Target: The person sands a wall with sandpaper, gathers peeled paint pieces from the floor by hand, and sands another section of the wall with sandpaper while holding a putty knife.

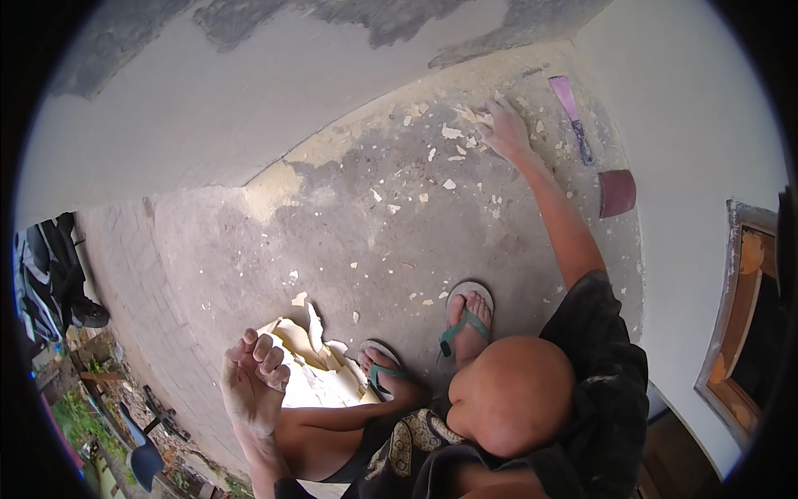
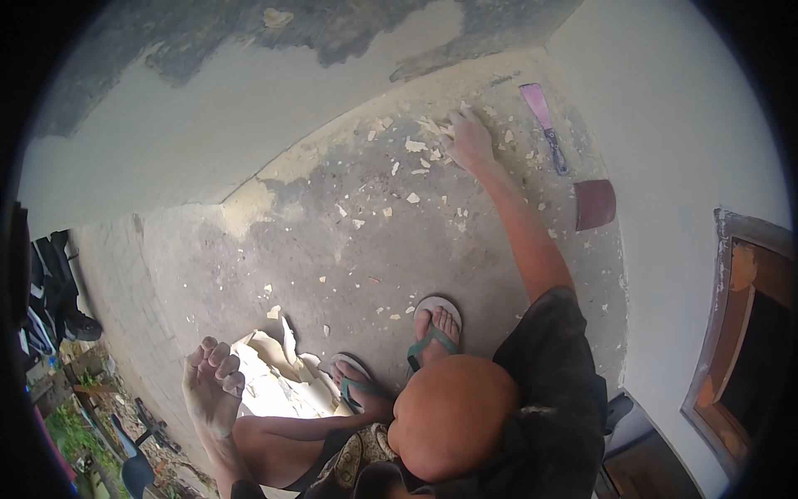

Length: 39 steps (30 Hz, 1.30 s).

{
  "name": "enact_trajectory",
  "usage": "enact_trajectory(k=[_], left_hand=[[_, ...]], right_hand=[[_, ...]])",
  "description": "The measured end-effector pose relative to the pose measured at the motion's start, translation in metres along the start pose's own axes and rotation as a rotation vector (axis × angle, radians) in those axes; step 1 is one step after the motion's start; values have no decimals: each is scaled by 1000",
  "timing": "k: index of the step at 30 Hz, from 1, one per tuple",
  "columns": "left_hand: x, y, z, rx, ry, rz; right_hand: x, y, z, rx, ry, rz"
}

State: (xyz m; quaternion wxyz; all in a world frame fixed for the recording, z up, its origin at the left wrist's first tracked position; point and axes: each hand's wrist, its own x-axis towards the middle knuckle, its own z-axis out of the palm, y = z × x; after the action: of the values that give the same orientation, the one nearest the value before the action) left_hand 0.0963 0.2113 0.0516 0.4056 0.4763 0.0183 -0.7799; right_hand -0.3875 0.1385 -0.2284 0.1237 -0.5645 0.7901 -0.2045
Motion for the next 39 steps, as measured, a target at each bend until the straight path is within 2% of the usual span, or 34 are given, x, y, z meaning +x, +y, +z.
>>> enact_trajectory(k=[5,8,11,14,20,23,29,32,35,39], left_hand=[[-3,0,-1,23,-8,7],[-3,-1,-1,25,-12,9],[-4,-1,-1,27,-12,12],[-6,-2,0,26,-4,14],[-5,-3,-3,5,-7,15],[-6,-4,2,5,8,17],[-6,-5,1,5,0,12],[-8,-6,0,2,0,17],[-10,-6,-2,11,-3,26],[-10,-8,0,27,-5,20]], right_hand=[[-8,0,-3,-41,71,-16],[-4,14,6,69,-46,33],[-10,24,4,229,-35,-44],[-13,34,-10,380,-32,117],[-47,21,-34,265,-271,55],[-57,14,-32,118,-125,-93],[-54,20,-23,104,-137,-59],[-46,19,-27,66,-283,-12],[-39,11,-30,216,-238,63],[-28,3,-19,178,-187,-19]])
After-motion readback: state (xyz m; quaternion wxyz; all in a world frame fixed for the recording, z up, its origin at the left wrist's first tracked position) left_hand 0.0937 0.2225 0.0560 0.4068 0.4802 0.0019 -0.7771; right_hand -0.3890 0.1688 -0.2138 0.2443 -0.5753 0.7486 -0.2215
